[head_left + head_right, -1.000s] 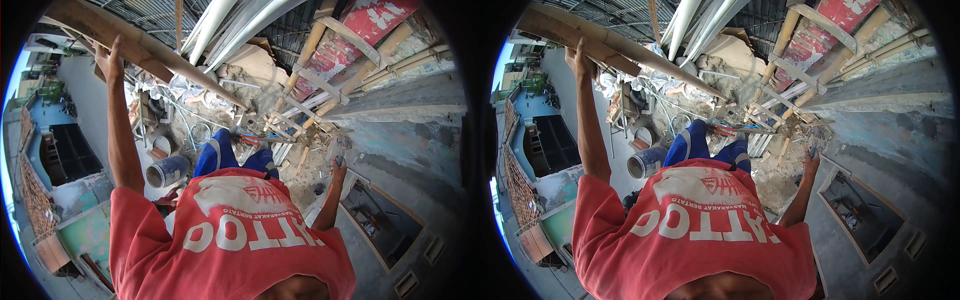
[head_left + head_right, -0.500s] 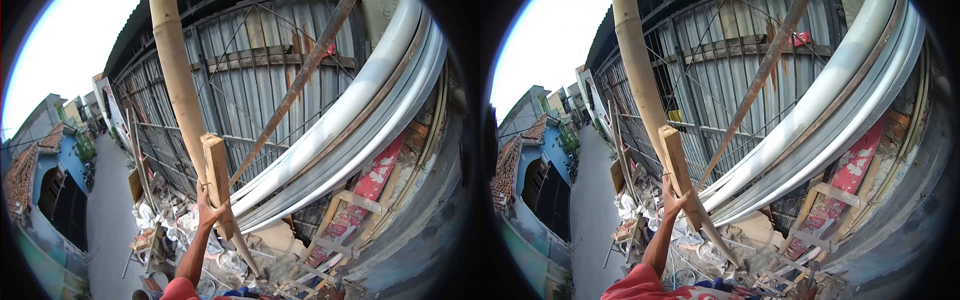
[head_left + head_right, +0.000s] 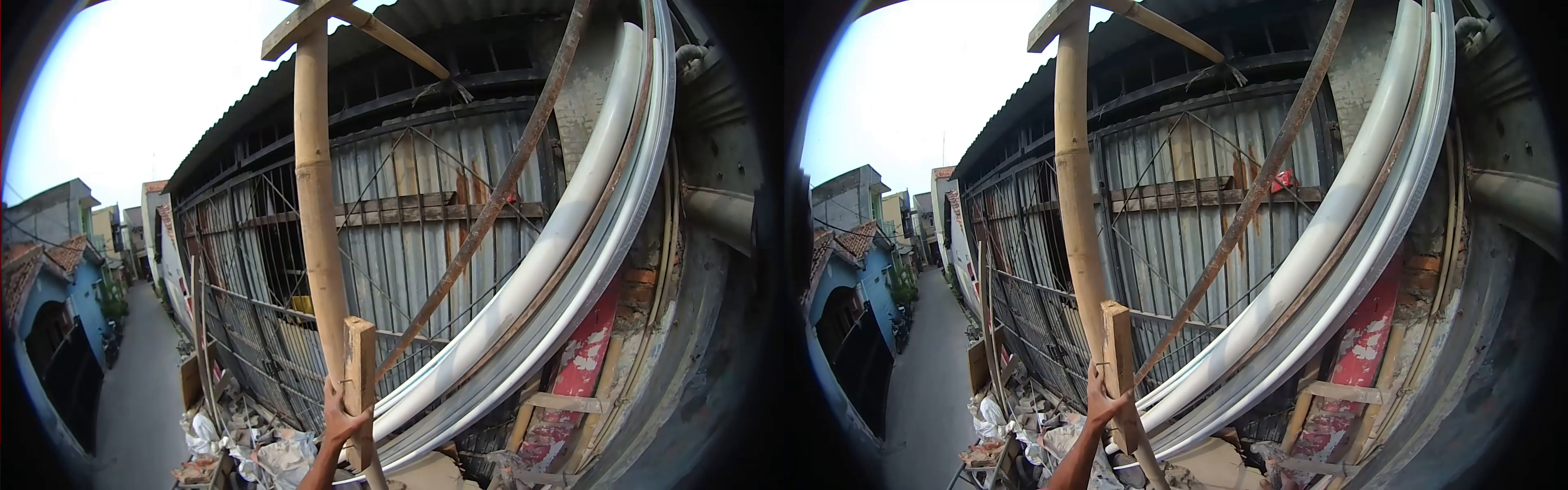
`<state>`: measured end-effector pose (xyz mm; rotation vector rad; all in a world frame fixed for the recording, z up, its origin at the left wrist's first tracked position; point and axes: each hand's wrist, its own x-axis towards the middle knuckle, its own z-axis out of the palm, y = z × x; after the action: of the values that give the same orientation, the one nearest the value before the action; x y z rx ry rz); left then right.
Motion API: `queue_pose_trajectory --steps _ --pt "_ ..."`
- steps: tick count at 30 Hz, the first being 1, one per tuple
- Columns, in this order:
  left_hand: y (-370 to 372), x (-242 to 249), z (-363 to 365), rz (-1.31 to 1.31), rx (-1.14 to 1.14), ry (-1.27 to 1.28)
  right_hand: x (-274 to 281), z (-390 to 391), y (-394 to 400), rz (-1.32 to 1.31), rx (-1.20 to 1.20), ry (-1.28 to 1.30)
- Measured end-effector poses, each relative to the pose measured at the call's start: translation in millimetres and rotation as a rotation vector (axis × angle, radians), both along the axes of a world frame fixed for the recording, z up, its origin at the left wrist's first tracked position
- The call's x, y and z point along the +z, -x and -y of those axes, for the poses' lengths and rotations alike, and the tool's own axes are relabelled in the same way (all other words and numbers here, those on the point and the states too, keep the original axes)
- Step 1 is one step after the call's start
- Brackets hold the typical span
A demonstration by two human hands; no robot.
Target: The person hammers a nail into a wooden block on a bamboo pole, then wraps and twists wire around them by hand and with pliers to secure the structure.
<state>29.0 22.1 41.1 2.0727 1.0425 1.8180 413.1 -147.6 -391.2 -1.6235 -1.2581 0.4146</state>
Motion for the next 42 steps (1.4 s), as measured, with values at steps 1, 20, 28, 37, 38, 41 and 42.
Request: queue_pose_trajectory --steps 1,20,28,37,38,41,42 --pt "-1.8 2.4 2.2 -0.021 0.015 -0.009 149.7 37.8 33.2 -0.164 -0.046 0.001" --pt "-0.9 15.0 38.0 -0.126 0.168 0.078 278.7 45.8 94.2 -0.091 -0.114 -0.018" --pt "-22.4 104.2 73.6 0.173 -0.169 0.035 285.4 -42.9 210.8 -0.536 0.186 -0.162" --pt "-5.9 281.0 30.4 0.275 -0.177 -0.143 485.2 -80.2 259.2 0.114 0.397 -0.443" --pt "-3.8 296.9 20.9 0.266 -0.169 -0.169 496.6 -91.6 264.5 0.138 0.388 -0.635" --pt "1.7 339.8 3.8 0.238 -0.065 -0.234 538.8 -123.6 283.0 0.145 0.332 -0.976" --pt "3.4 355.4 -5.0 0.247 -0.049 -0.240 555.0 -130.4 288.3 0.124 0.286 -1.117"
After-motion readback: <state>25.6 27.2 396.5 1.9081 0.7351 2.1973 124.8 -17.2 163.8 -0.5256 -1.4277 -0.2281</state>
